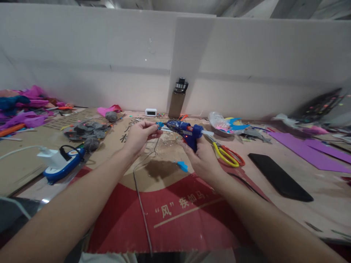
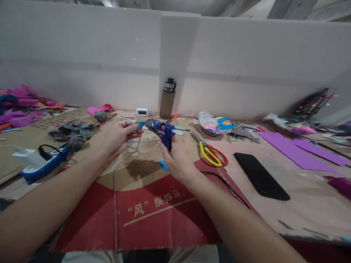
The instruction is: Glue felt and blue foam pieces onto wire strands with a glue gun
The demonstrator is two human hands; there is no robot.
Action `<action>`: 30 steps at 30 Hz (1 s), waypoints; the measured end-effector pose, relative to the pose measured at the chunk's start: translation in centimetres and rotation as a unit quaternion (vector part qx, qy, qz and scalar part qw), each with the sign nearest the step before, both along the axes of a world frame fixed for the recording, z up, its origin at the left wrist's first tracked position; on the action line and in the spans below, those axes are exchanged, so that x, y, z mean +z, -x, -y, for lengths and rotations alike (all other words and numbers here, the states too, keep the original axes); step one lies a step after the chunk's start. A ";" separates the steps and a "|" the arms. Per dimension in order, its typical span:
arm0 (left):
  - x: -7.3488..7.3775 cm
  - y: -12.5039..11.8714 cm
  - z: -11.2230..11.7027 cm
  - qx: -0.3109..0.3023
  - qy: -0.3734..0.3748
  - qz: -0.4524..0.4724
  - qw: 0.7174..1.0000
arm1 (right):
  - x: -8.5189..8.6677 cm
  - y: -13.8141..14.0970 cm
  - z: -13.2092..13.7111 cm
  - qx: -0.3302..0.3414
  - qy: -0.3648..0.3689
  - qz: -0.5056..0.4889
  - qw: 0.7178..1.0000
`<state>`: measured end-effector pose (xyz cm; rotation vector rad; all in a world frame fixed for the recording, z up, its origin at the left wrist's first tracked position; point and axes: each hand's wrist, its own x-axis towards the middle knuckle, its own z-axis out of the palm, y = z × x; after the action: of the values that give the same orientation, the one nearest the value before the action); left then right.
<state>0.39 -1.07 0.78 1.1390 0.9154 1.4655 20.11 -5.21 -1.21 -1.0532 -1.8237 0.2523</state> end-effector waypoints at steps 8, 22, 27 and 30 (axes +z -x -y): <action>-0.1 0.1 -0.1 -0.003 -0.004 -0.006 1.000 | 0.0 0.1 0.0 -0.002 0.003 0.000 1.000; 0.1 -0.1 0.1 -0.006 0.007 -0.002 1.000 | 0.2 0.0 0.0 -0.009 -0.007 0.010 1.000; 0.0 0.0 0.0 -0.012 0.005 0.005 1.000 | 0.3 0.1 0.2 0.006 -0.008 -0.002 1.000; 0.0 0.1 0.0 -0.013 0.002 0.013 1.000 | 0.1 0.0 0.0 -0.009 -0.005 -0.009 1.000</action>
<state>0.31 -1.04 0.79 1.1219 0.8819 1.4540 20.15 -5.21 -1.14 -1.0570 -1.7960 0.2411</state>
